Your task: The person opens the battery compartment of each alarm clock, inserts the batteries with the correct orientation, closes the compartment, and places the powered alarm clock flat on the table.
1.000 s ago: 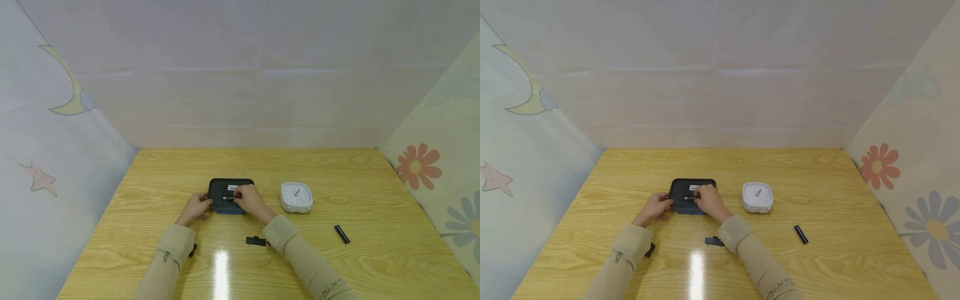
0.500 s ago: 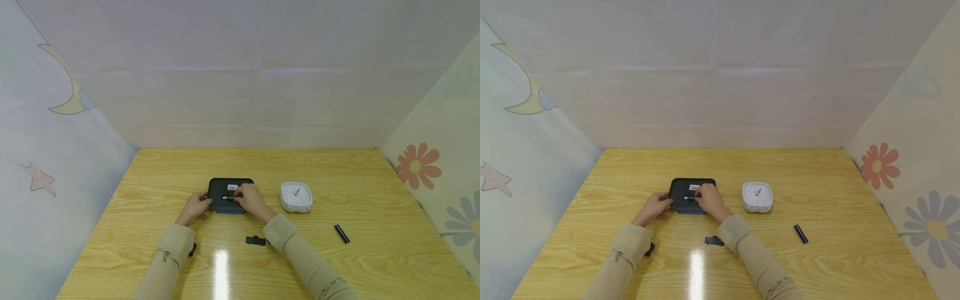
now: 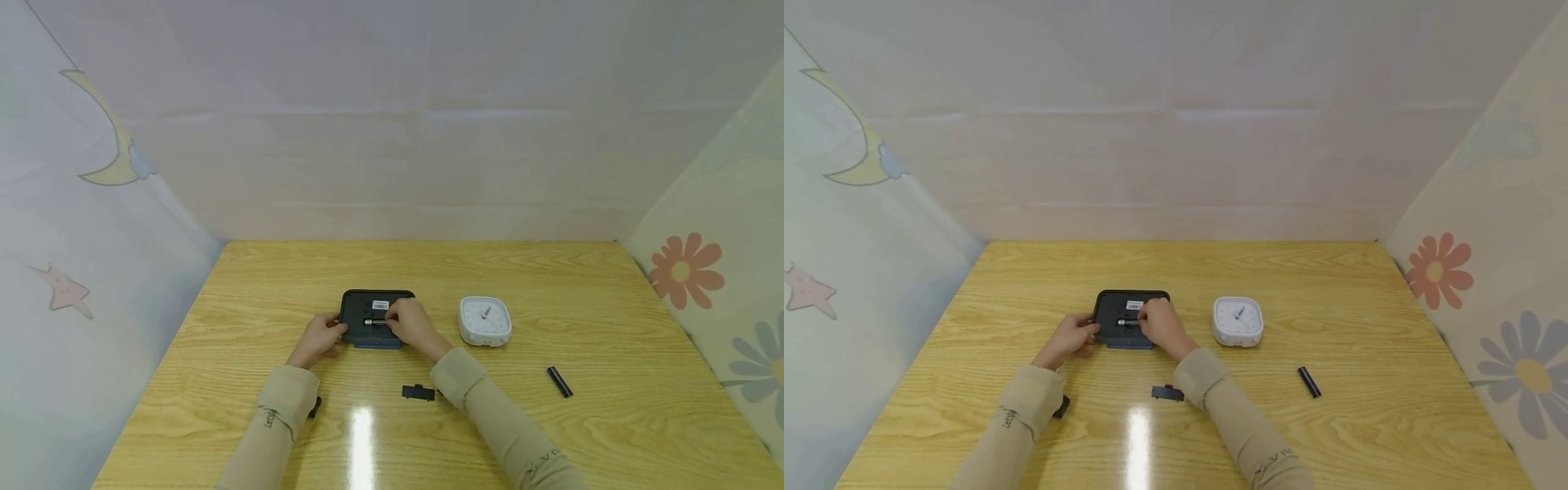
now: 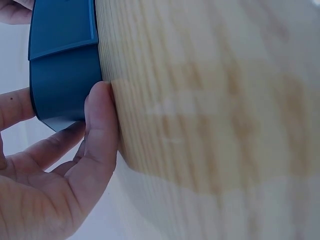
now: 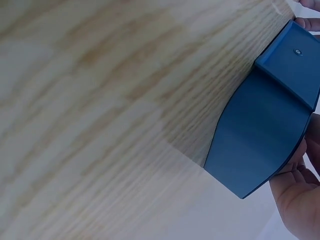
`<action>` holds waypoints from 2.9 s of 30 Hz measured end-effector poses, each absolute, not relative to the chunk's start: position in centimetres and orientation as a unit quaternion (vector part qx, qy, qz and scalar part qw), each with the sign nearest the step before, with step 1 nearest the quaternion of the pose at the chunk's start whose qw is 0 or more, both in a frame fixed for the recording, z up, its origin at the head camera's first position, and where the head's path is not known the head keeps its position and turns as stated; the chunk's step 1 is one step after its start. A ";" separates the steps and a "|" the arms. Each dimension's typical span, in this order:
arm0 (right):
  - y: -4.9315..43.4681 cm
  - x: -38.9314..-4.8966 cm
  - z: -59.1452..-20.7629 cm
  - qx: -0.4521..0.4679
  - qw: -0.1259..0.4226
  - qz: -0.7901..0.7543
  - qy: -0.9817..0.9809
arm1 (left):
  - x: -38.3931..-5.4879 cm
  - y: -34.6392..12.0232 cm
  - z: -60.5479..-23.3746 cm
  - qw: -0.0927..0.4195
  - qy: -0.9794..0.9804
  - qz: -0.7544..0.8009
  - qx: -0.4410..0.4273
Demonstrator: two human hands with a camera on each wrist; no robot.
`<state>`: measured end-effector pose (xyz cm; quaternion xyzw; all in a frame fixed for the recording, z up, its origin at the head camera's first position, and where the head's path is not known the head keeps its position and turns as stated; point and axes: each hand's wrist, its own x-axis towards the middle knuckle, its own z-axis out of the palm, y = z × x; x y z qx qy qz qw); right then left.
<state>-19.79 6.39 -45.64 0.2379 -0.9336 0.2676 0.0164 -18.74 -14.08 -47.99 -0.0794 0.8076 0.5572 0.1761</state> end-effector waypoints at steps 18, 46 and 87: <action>6.3 -19.9 -45.5 0.203 0.005 0.290 -0.935 | -18.8 -14.1 -47.9 0.172 0.807 0.559 -0.081; 5.7 -19.9 -45.6 0.085 0.006 0.288 -0.954 | -18.7 -14.1 -47.7 0.176 0.809 0.554 -0.080; 9.0 -17.0 -44.3 0.176 -0.001 0.294 -0.940 | -18.7 -14.0 -47.6 0.182 0.810 0.550 -0.084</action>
